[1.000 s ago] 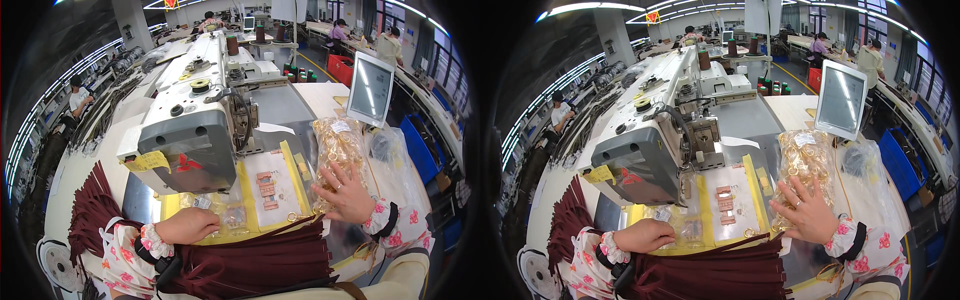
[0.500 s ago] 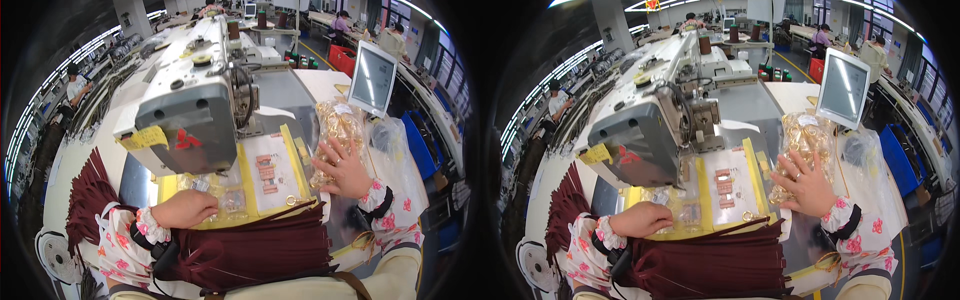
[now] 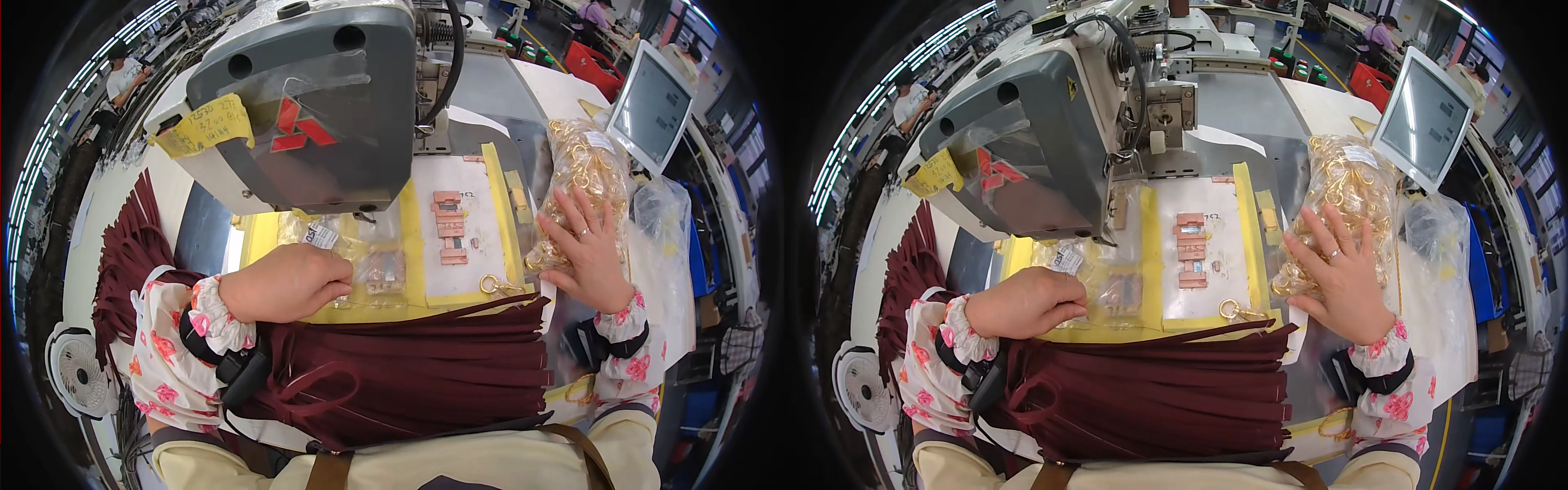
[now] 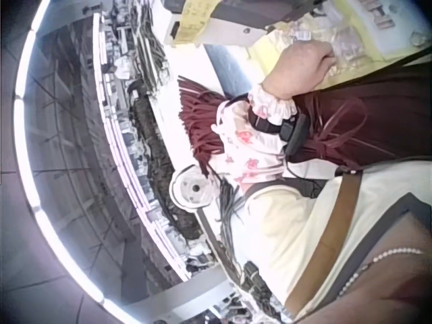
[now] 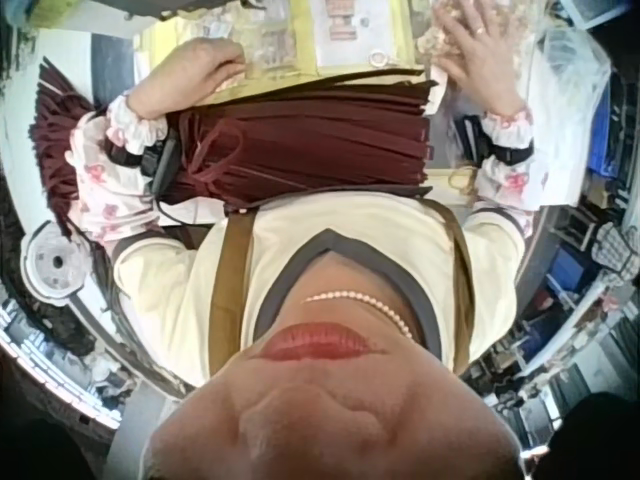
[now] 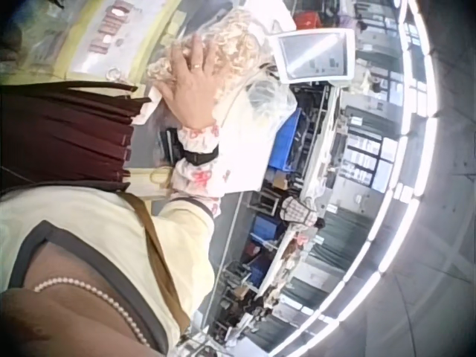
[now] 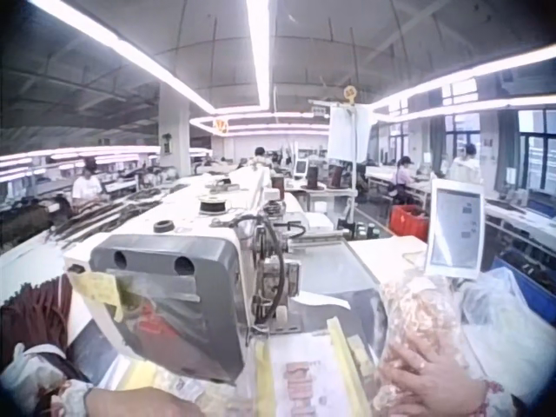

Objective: The worker is sewing and assembling zippers or straps for garments or bags using an industrial sewing machine.

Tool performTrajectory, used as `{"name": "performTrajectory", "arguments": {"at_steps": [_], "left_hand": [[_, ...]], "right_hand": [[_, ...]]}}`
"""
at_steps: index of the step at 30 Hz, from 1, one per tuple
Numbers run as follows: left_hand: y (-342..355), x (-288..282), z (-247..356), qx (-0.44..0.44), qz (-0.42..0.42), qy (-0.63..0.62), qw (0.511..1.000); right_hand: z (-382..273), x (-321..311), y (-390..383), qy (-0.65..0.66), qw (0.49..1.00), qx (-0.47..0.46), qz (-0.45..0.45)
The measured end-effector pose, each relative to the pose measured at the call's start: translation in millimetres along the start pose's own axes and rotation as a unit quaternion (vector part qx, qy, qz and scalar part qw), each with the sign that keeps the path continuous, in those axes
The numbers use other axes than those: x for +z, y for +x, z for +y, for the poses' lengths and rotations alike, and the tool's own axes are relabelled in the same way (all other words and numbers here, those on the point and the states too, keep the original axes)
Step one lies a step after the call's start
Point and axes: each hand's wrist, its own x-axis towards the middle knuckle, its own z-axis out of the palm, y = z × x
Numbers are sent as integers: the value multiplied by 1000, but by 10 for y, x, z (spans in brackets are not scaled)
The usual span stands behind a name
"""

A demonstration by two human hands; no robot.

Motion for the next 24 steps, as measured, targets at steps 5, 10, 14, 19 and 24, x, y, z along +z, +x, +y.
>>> {"name": "performTrajectory", "arguments": {"at_steps": [5,10,14,19,24], "left_hand": [[2,9,-30,0,-3,4,1000],[6,17,-42,8,2,7,1000],[3,11,-34,5,0,8,1000],[8,5,-5,0,5,-9,1000],[6,3,-7,-13,-7,-16,1000]], "right_hand": [[0,7,-15,-1,1000,6,-6],[-5,18,-24,-10,1000,6,-6],[-14,23,-33,-4,1000,8,-1],[-26,30,-29,-9,1000,6,-4],[-22,50,-32,-5,1000,6,5]]}}
